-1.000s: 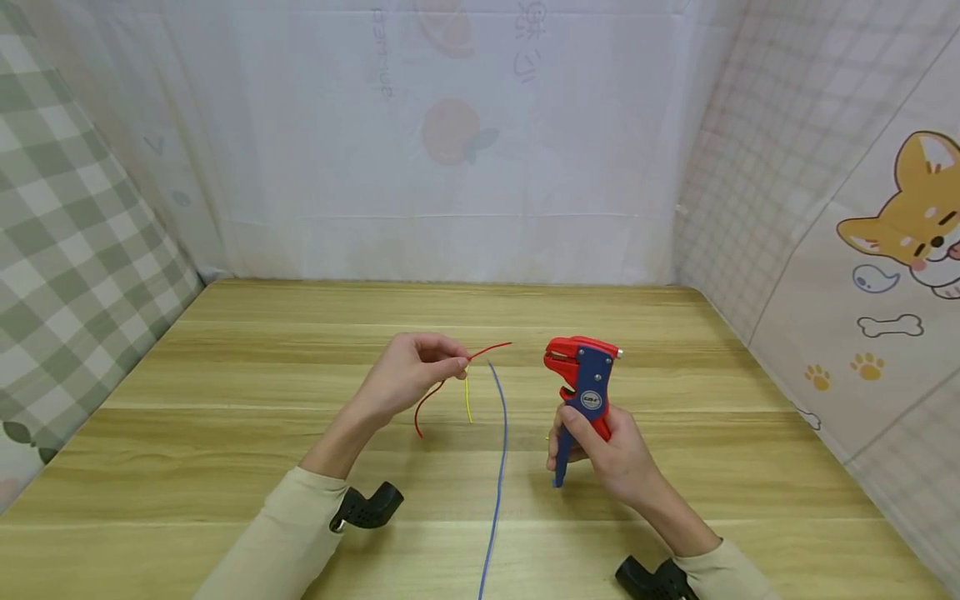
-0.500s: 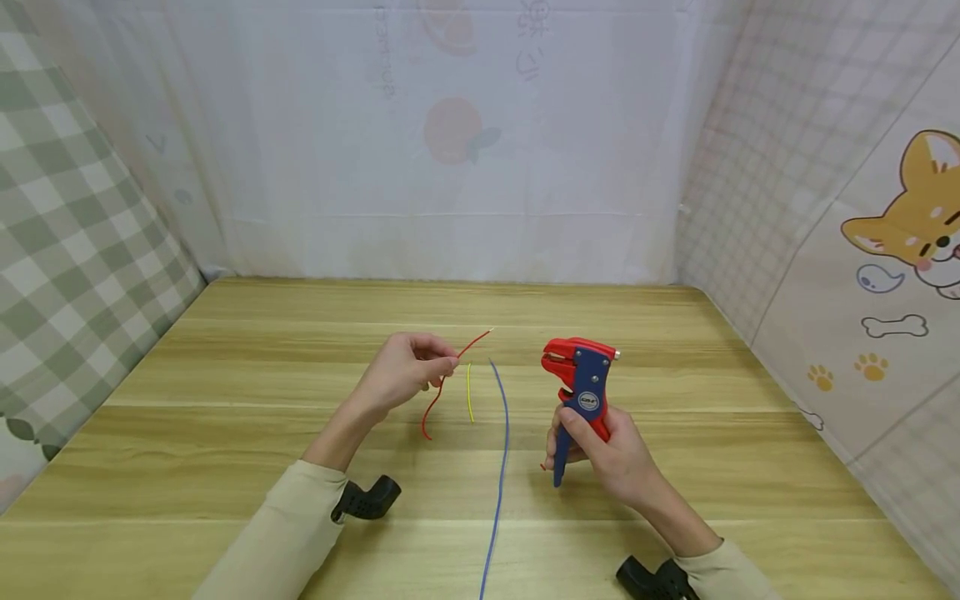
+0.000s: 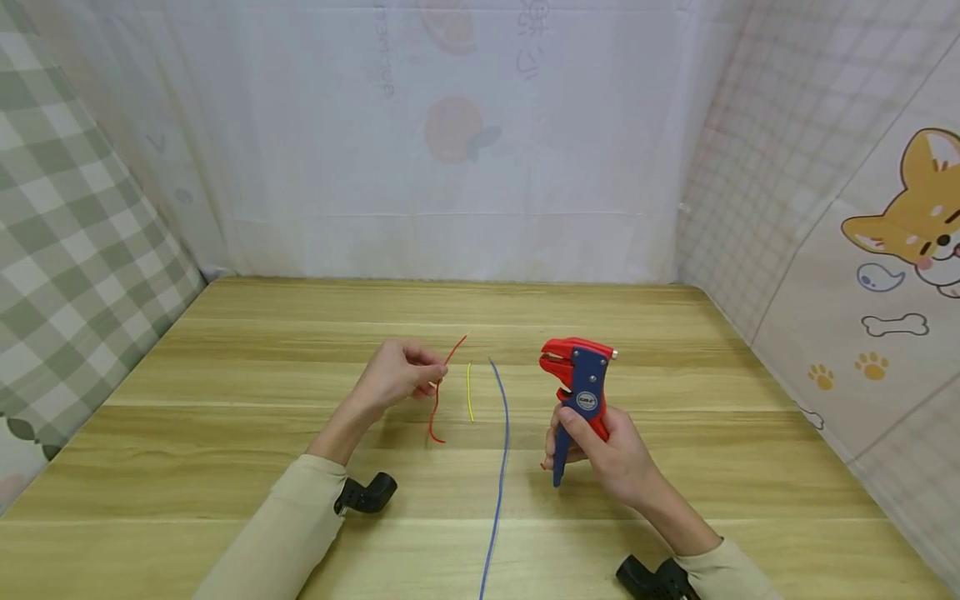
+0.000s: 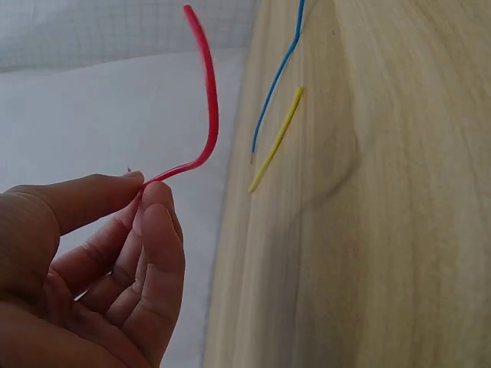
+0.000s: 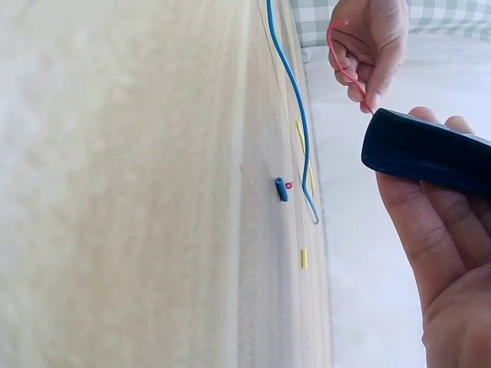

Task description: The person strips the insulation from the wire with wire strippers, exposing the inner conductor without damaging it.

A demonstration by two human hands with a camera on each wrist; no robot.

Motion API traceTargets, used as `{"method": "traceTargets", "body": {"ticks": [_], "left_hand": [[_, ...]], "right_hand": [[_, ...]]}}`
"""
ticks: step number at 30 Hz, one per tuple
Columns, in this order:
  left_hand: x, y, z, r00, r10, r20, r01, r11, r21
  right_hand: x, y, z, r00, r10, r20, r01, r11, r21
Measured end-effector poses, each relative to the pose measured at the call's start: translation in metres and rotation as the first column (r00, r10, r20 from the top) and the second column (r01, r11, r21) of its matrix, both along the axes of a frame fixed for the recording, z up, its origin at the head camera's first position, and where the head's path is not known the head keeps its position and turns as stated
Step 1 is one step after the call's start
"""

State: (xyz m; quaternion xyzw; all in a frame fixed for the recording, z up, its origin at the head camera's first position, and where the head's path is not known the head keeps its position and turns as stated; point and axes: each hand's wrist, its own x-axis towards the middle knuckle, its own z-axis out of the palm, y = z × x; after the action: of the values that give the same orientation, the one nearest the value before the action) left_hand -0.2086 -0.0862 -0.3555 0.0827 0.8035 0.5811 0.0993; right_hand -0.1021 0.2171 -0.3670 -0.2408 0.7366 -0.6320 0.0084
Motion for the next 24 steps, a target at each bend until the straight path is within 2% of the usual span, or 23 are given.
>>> {"method": "traceTargets", "body": {"ticks": [7, 15, 24], "left_hand": [[-0.005, 0.002, -0.013, 0.996, 0.039, 0.083, -0.039, 0.999, 0.005], [-0.006, 0.005, -0.022, 0.996, 0.055, 0.076, -0.052, 0.998, -0.034], [-0.004, 0.004, -0.024, 0.992, 0.085, 0.093, -0.079, 0.995, -0.069]], "right_hand": [[-0.002, 0.002, -0.001, 1.000, 0.004, 0.003, -0.004, 1.000, 0.007], [-0.002, 0.003, -0.002, 1.000, 0.006, 0.007, -0.006, 1.000, -0.001], [-0.002, 0.003, -0.002, 0.999, 0.008, 0.031, -0.008, 1.000, -0.001]]}}
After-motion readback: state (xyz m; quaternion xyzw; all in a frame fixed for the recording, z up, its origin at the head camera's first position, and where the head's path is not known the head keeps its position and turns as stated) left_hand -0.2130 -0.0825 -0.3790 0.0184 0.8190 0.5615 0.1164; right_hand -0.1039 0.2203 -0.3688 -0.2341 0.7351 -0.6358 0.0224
